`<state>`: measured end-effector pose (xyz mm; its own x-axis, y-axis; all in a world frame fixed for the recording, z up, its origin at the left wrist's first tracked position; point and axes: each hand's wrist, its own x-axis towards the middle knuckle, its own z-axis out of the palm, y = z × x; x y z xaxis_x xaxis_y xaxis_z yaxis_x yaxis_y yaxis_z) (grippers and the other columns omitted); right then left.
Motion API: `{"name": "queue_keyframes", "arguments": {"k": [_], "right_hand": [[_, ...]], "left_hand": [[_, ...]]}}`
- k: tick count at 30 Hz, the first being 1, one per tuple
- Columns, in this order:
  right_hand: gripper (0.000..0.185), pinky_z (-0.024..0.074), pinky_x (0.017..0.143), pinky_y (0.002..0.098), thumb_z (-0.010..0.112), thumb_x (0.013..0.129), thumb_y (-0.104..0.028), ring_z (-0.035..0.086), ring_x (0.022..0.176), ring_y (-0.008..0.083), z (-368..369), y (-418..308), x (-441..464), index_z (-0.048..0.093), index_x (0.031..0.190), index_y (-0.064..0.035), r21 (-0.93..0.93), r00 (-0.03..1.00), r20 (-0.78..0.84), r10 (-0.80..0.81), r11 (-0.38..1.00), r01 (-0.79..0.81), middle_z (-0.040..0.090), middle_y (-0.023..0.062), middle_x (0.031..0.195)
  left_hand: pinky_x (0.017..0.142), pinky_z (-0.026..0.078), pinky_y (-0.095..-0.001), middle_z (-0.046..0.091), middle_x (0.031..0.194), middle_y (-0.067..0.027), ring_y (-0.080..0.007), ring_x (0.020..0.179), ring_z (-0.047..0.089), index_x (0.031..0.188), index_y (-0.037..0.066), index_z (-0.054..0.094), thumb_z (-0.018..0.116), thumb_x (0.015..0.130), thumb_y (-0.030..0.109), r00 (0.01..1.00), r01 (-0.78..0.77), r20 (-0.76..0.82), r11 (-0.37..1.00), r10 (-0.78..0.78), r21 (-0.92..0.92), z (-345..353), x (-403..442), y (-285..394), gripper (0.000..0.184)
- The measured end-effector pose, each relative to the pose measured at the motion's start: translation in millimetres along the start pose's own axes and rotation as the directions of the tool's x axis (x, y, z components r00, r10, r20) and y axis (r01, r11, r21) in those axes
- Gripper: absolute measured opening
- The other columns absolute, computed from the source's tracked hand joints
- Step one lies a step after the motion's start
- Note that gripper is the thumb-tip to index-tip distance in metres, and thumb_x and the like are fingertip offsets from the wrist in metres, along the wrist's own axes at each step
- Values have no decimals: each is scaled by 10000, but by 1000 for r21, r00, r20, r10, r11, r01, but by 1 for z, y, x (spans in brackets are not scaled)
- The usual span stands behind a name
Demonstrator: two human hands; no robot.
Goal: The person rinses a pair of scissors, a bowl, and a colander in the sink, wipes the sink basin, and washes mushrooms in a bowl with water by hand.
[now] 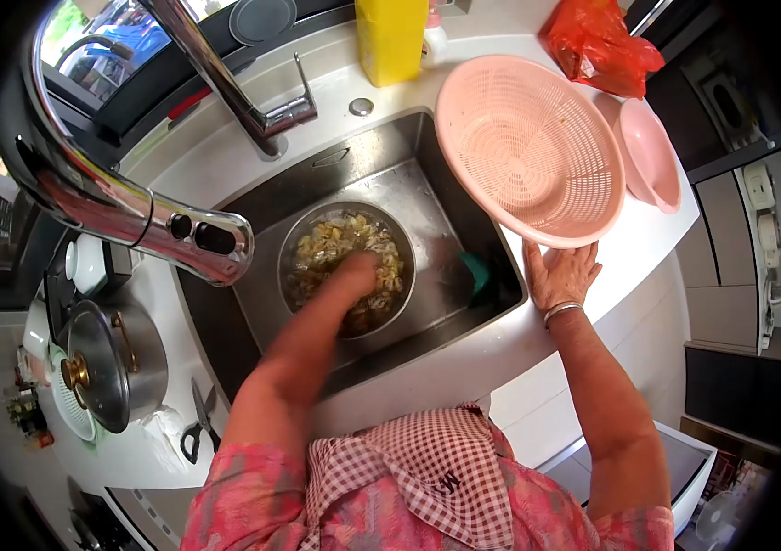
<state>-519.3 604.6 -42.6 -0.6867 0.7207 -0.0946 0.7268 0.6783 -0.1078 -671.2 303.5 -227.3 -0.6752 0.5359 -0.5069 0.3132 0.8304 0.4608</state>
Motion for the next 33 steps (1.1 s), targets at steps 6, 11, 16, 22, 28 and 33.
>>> {"name": "queue_keyframes", "arguments": {"k": [6, 11, 16, 22, 28, 33], "right_hand": [[1037, 52, 1215, 628, 484, 860, -738, 64, 1537, 437, 5, 2, 1, 249, 1568, -19, 7, 999, -34, -12, 1000, 12, 178, 259, 1620], [1041, 51, 1217, 627, 483, 858, -745, 60, 1537, 437, 6, 2, 2, 244, 1572, -26, -4, 1000, -19, -9, 1000, 9, 166, 254, 1626], [1045, 47, 1220, 620, 482, 856, -749, 60, 1536, 437, 5, 2, 2, 239, 1575, -30, 14, 1000, -16, -9, 1000, 10, 166, 245, 1629], [1051, 46, 1222, 614, 484, 853, -748, 67, 1538, 427, 3, 1, 1, 233, 1575, -25, 19, 1000, -18, 3, 1000, -2, 176, 245, 1625], [1050, 50, 1221, 613, 484, 854, -751, 71, 1538, 427, 5, 1, 1, 245, 1571, -22, -3, 999, -37, 0, 1000, 0, 179, 251, 1623], [1051, 49, 1217, 621, 488, 851, -760, 57, 1538, 429, 7, 4, 2, 259, 1569, -28, 7, 1000, -21, -12, 1000, 12, 172, 255, 1623]], "left_hand": [[1052, 438, -462, 661, 1218, -244, -371, 1210, 597, 1236, 54, 671, 680, 867, 444, 965, 199, -164, 979, -205, -51, -47, -43, 20, 537], [1143, 332, -550, 517, 1455, -184, -356, 1397, 427, 1336, 129, 607, 722, 826, 478, 941, 51, -337, 988, 1, 145, -58, -68, 21, 628], [1092, 424, -482, 516, 1410, -263, -418, 1327, 487, 1393, 122, 554, 749, 817, 258, 985, 134, -142, 955, -99, 263, -41, -52, 19, 623], [1049, 466, -428, 658, 1209, -235, -395, 1192, 601, 1259, 54, 629, 657, 894, 225, 989, 99, -109, 995, -100, -20, 7, -8, -27, 404], [1059, 451, -431, 655, 1252, -243, -378, 1208, 606, 1336, 78, 622, 592, 917, 557, 970, 205, -74, 939, -233, -276, -42, -40, -7, 637], [1096, 422, -413, 554, 1406, -219, -323, 1316, 529, 1415, 44, 538, 736, 851, 519, 981, 39, -178, 983, -72, -181, -76, -70, -12, 764]]}}
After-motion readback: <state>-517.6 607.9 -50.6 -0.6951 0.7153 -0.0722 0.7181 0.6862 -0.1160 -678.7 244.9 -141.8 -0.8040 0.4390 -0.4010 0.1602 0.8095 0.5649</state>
